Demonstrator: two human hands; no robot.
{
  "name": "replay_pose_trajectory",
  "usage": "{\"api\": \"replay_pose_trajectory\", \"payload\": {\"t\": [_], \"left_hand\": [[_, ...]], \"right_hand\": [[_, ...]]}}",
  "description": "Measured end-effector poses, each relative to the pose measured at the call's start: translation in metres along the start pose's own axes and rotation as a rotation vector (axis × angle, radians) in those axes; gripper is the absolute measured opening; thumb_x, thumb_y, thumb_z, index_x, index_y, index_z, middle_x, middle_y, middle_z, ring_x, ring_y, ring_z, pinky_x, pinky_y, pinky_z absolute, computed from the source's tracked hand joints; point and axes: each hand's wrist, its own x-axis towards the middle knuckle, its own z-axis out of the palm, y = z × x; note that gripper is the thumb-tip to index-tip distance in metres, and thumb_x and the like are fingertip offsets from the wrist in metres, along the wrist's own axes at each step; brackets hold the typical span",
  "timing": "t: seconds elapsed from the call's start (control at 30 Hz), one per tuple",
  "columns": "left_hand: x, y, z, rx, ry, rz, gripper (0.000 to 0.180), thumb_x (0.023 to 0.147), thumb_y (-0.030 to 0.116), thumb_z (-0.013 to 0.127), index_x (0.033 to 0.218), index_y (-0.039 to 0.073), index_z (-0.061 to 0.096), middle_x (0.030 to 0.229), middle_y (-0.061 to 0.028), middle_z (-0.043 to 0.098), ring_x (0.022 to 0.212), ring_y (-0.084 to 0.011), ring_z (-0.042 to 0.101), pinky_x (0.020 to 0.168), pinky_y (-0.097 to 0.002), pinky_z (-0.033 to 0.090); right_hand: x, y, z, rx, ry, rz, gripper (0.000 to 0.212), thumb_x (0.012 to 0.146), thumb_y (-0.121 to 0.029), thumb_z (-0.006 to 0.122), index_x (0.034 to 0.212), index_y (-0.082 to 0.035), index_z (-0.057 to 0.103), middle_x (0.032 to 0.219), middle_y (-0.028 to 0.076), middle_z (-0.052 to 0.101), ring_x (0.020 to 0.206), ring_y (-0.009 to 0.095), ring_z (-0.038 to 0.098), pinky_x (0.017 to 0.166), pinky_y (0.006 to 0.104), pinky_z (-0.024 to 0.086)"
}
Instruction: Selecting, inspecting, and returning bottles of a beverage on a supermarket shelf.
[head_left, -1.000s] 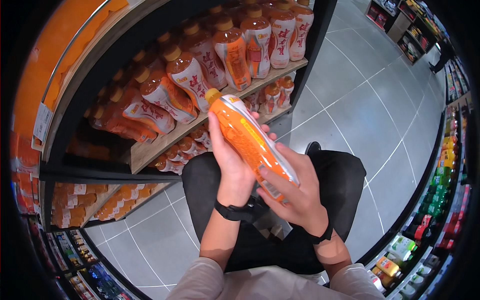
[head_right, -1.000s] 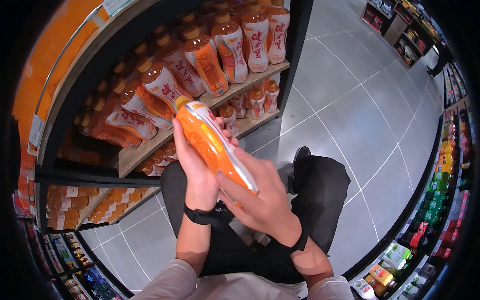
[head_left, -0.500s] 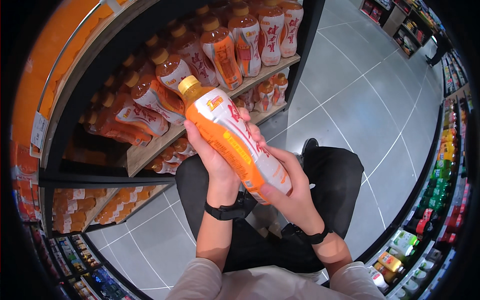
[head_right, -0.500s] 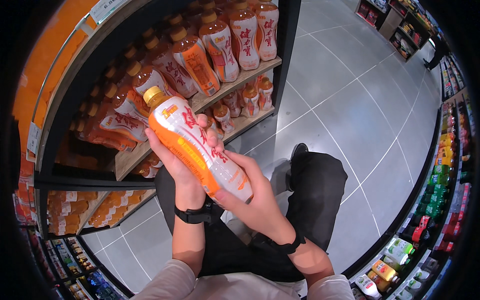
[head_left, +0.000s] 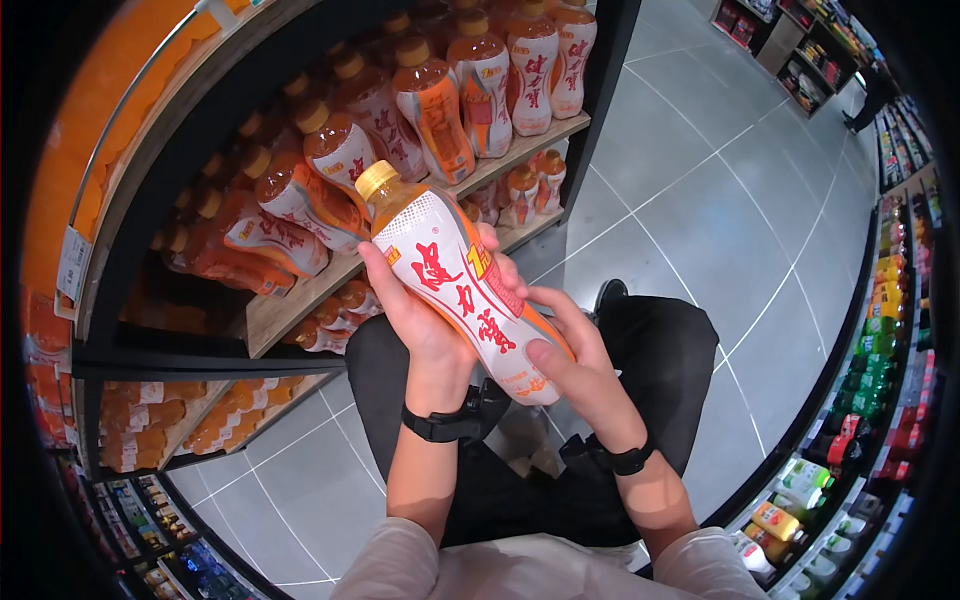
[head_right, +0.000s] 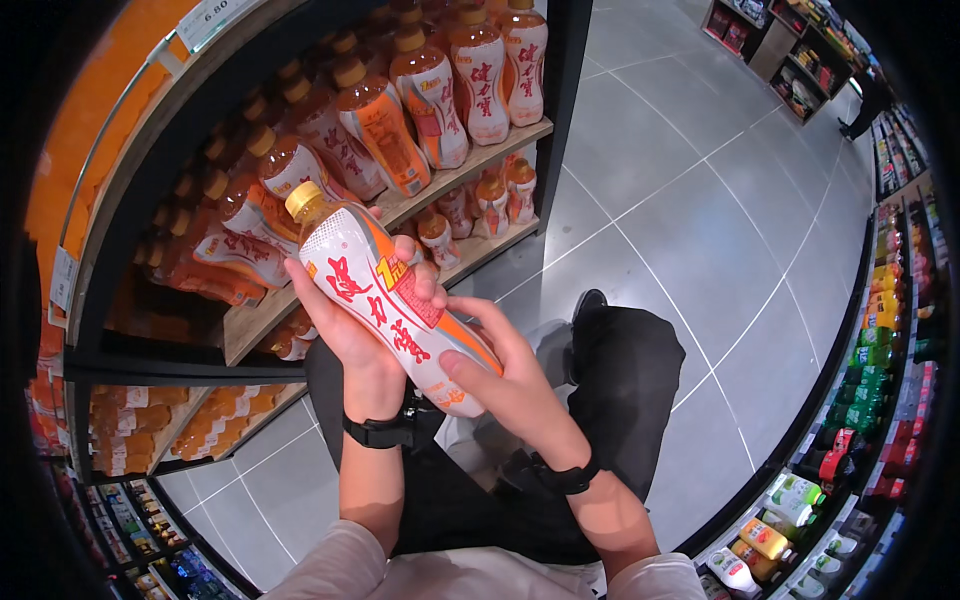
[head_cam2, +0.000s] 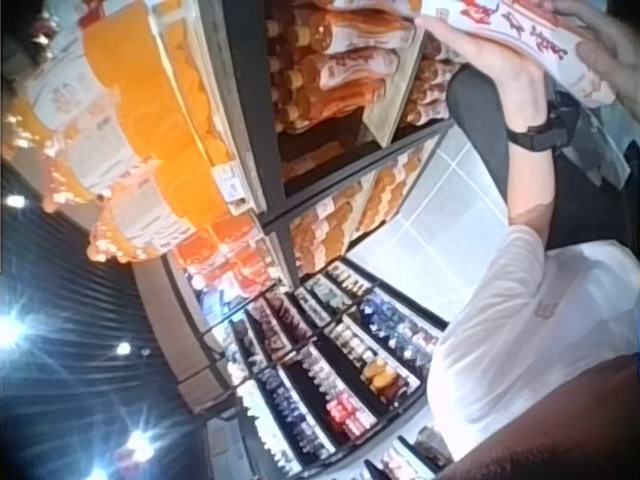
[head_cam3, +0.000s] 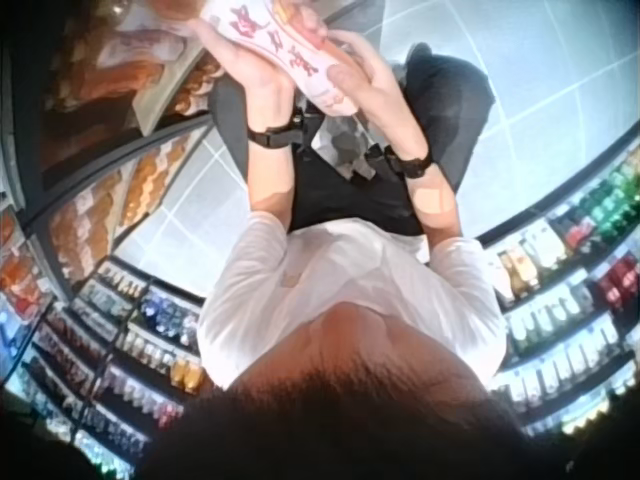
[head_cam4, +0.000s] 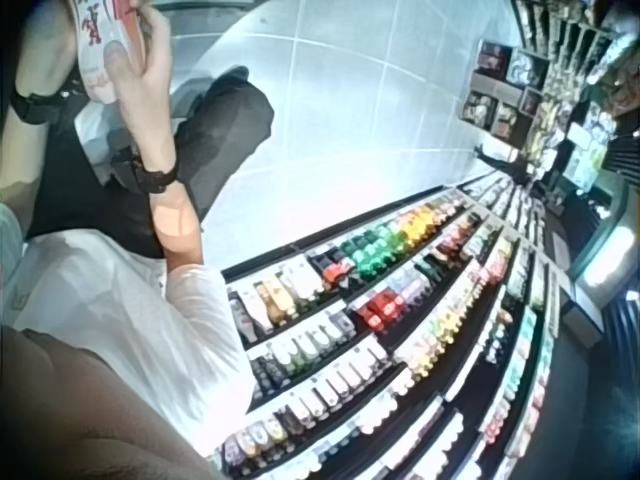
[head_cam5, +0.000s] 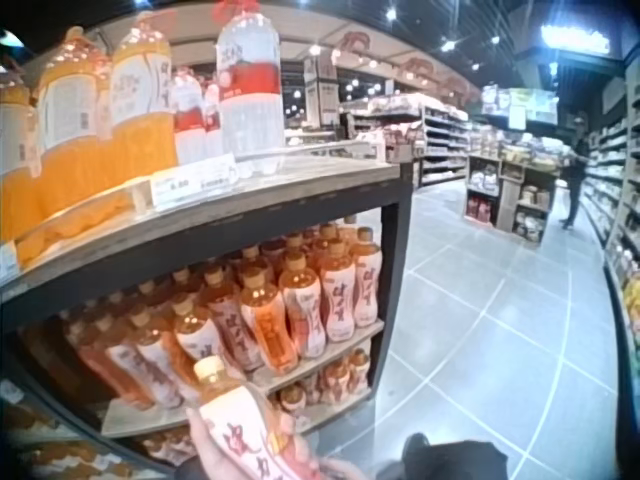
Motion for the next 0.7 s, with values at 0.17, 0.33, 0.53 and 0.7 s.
{"api": "replay_pose_trajectory", "payload": {"t": [0.17,0.33,0.53,0.7], "left_hand": [[0.005,-0.003,0.002,0.128,0.228,0.072,0.080,0.093,0.079,0.034,0.126,0.008,0.051,0.100,-0.0130,0.062,0.076,-0.0274,0.060,0.065,-0.0404,0.050],[0.003,0.003,-0.009,0.005,0.083,0.088,0.085,0.093,0.079,0.028,0.122,0.003,0.052,0.104,-0.0162,0.063,0.078,-0.0292,0.067,0.067,-0.0430,0.057],[0.002,0.005,0.002,0.097,0.079,0.079,0.080,0.092,0.079,0.031,0.122,0.007,0.050,0.098,-0.0118,0.059,0.077,-0.0279,0.059,0.069,-0.0440,0.048],[0.001,0.011,-0.002,0.007,0.192,0.090,0.066,0.095,0.067,0.033,0.114,0.007,0.052,0.094,-0.0109,0.057,0.075,-0.0265,0.056,0.068,-0.0431,0.046]], "right_hand": [[0.001,0.014,0.005,-0.980,0.269,-0.690,0.058,0.091,-0.015,0.074,0.139,-0.002,0.046,0.119,0.011,0.062,0.106,0.016,0.061,0.093,0.0311,0.049],[0.010,0.016,-0.002,-0.448,0.234,-0.367,0.063,0.082,-0.017,0.083,0.134,-0.001,0.052,0.114,0.013,0.065,0.101,0.016,0.063,0.087,0.0305,0.051],[0.010,0.022,0.000,-0.332,0.178,-0.218,0.056,0.088,-0.023,0.077,0.134,-0.002,0.052,0.112,0.013,0.066,0.100,0.015,0.063,0.087,0.0295,0.051],[0.014,0.029,0.002,-0.896,0.394,-0.708,0.043,0.101,-0.029,0.059,0.134,-0.003,0.052,0.110,0.009,0.066,0.100,0.012,0.062,0.089,0.0266,0.049]]}}
